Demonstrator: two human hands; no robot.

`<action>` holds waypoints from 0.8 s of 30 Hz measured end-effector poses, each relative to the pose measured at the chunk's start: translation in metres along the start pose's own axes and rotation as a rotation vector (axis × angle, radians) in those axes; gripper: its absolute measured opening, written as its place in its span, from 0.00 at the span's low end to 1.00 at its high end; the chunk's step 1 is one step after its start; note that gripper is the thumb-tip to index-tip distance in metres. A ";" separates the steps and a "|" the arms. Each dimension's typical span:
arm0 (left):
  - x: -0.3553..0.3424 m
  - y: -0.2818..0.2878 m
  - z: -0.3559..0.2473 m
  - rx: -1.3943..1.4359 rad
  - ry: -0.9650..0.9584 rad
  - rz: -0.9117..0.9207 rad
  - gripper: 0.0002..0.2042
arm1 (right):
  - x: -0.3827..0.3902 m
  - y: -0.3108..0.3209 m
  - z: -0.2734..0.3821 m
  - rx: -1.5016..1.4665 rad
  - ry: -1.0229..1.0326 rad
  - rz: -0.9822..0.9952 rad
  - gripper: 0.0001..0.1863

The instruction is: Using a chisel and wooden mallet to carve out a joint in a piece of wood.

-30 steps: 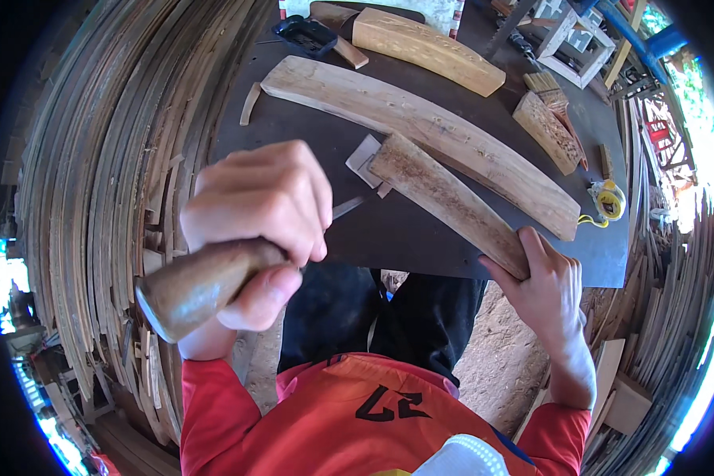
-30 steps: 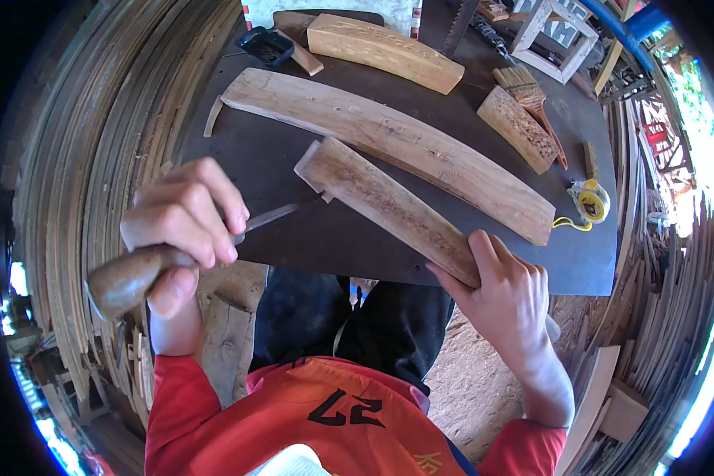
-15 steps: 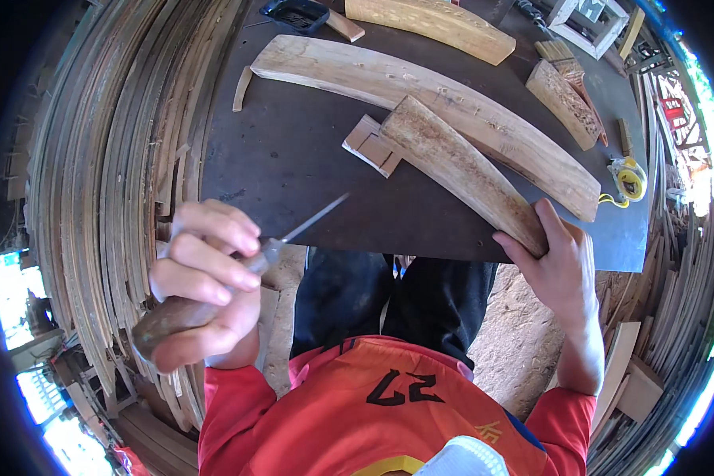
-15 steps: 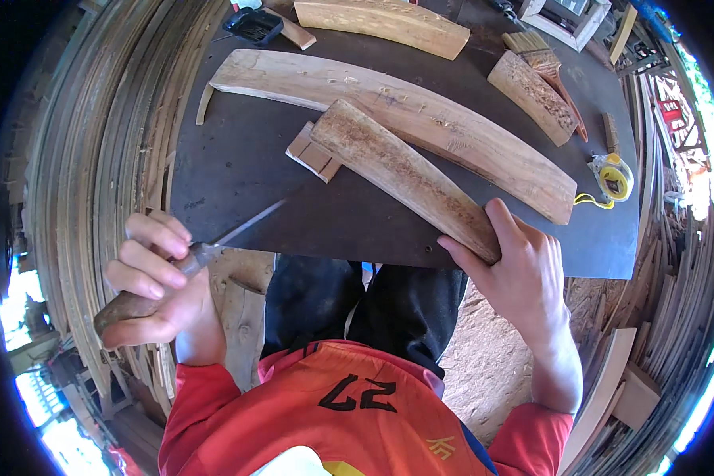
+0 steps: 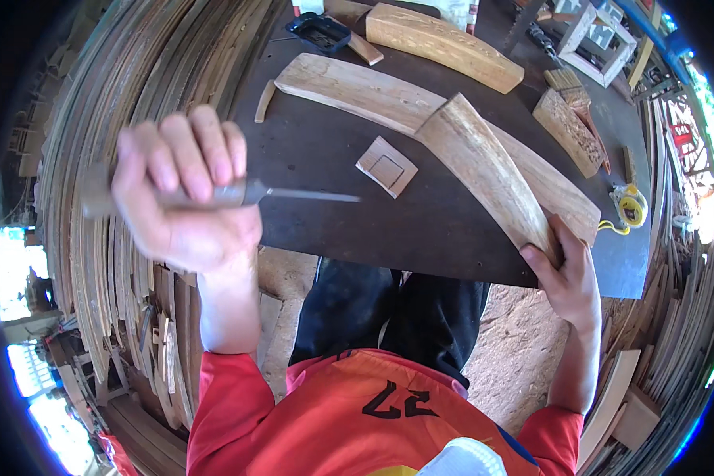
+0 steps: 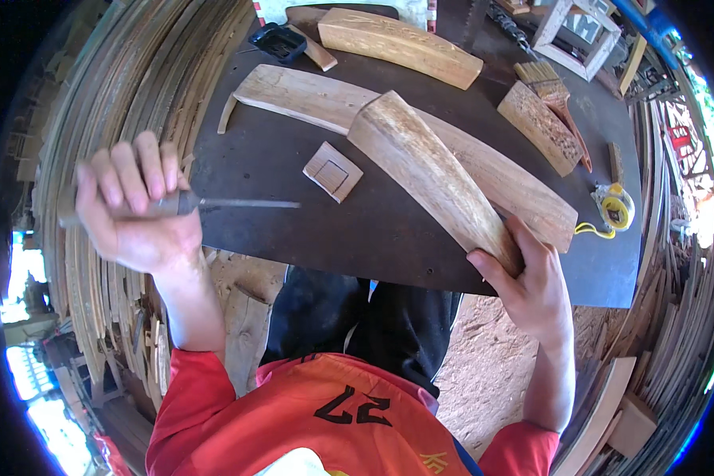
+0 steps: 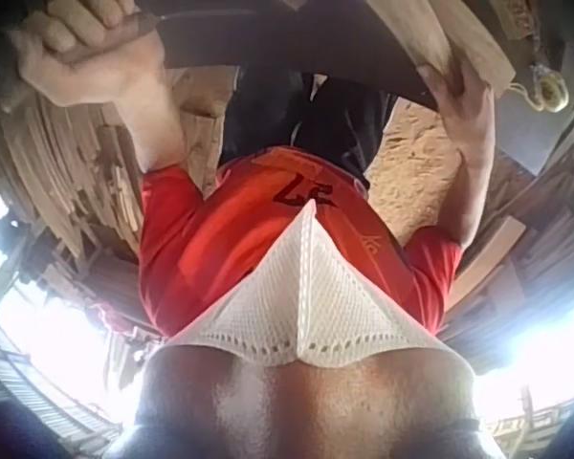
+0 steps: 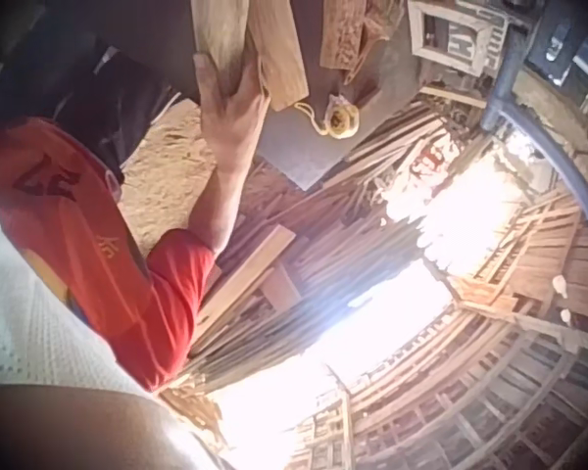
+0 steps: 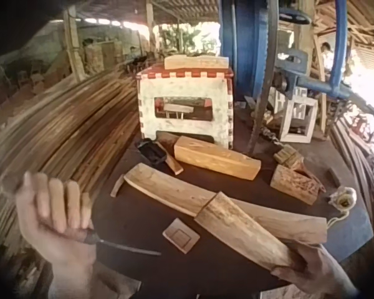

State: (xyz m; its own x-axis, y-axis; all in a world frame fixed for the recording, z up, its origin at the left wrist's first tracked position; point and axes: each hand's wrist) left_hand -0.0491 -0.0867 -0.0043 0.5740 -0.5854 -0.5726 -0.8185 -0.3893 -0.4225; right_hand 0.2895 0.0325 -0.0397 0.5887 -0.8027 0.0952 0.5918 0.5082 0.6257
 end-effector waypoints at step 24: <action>-0.058 -0.004 0.034 0.300 0.205 0.636 0.14 | 0.010 -0.006 -0.032 -0.245 -0.070 -0.116 0.35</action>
State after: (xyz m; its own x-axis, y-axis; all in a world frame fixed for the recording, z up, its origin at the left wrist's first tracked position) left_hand -0.0782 -0.0277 0.0066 -0.0504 -0.7659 -0.6410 -0.9333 0.2647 -0.2428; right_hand 0.3094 0.0317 -0.0668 0.4746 -0.8753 0.0925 0.7735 0.4649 0.4307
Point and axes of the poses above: each hand's wrist, its own x-axis away from the middle knuckle, its own y-axis out of the back of the hand, z = x × y, and after that the axes turned 4 degrees about -x, right-handed
